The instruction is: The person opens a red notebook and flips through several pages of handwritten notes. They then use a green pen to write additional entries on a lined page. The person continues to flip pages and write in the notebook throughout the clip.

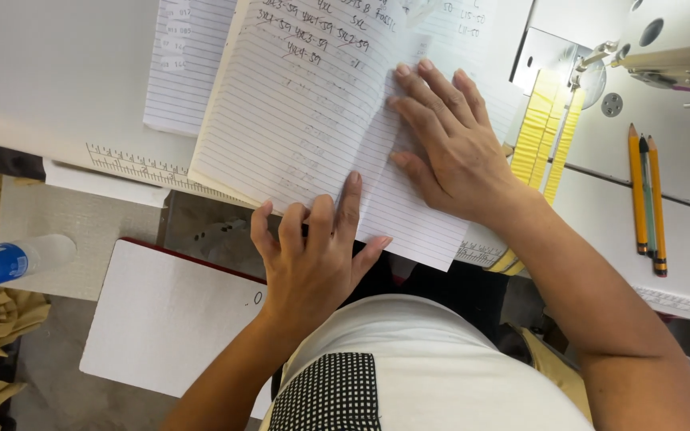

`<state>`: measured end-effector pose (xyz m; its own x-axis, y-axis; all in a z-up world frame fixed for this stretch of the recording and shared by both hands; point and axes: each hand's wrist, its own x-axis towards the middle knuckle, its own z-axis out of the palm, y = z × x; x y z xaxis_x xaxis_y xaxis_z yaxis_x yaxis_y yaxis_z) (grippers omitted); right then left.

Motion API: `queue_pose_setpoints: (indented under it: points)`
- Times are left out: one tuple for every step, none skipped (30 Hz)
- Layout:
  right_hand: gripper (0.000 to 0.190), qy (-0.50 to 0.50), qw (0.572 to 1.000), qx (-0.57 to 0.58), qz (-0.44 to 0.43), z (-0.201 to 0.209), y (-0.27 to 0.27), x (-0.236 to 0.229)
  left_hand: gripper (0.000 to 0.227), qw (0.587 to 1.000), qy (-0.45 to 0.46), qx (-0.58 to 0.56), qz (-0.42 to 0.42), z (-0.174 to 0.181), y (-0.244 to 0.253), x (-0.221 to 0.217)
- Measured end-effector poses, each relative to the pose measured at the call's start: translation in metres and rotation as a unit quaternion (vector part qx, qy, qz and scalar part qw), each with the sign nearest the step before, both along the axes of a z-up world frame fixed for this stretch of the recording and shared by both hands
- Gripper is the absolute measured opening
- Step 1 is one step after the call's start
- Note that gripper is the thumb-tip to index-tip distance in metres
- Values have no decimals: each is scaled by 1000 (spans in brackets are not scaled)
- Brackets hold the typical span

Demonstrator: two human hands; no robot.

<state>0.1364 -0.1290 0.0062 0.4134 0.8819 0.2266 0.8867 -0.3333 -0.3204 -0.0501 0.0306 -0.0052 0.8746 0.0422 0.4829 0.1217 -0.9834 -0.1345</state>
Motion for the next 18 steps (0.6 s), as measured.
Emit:
queue_pose_setpoints:
  points:
    - [49,1,1000,2,-1,0,0,0,66,1000,-15,-13,-3,0,-1,0]
    - [49,2,1000,1,0,0,0,0,66,1000,-15,-15,-2,0,-5,-2]
    - [49,-9,1000,6,5,0,0,0,61,998,-41,-30,-25,-1,-9,-4]
    - [50,-20,1000,11,11,-1,0,0,56,996,-67,-46,-46,-2,-13,-6]
    - [50,-18,1000,9,14,-1,-1,0,56,996,-65,-47,-43,-4,-12,-7]
    - [50,-30,999,14,16,-2,-1,0,53,997,-55,-48,-36,-6,-11,-9]
    - [50,-42,999,18,18,-3,-2,1,51,997,-45,-49,-28,-7,-10,-10]
    - [50,-41,999,19,19,-4,-2,1,51,997,-44,-48,-27,-8,-9,-11]
    - [49,-42,999,25,22,-5,-2,2,52,997,-43,-53,-23,-7,-9,-13]
    - [49,-43,998,31,24,-6,-3,2,52,997,-40,-57,-20,-7,-8,-14]
    - [49,-41,998,31,23,-7,-4,1,52,997,-39,-56,-20,-4,-10,-15]
    - [48,-43,998,33,20,-7,-4,2,50,997,-49,-56,-29,-2,-10,-14]
    - [48,-45,998,34,17,-7,-5,3,48,996,-60,-57,-37,1,-11,-13]
    - [48,-48,998,33,12,-7,-5,2,48,996,-61,-58,-42,5,-14,-11]
    - [49,-60,997,39,16,-6,-4,3,52,999,-14,-6,-45,10,-18,-8]
    - [50,-72,996,44,18,-6,-5,3,58,997,32,46,-48,14,-22,-6]
    - [50,-75,996,43,12,-6,-6,2,58,997,29,46,-54,16,-24,-2]
    - [51,-76,996,33,14,-7,-7,2,64,996,55,64,-32,18,-26,2]
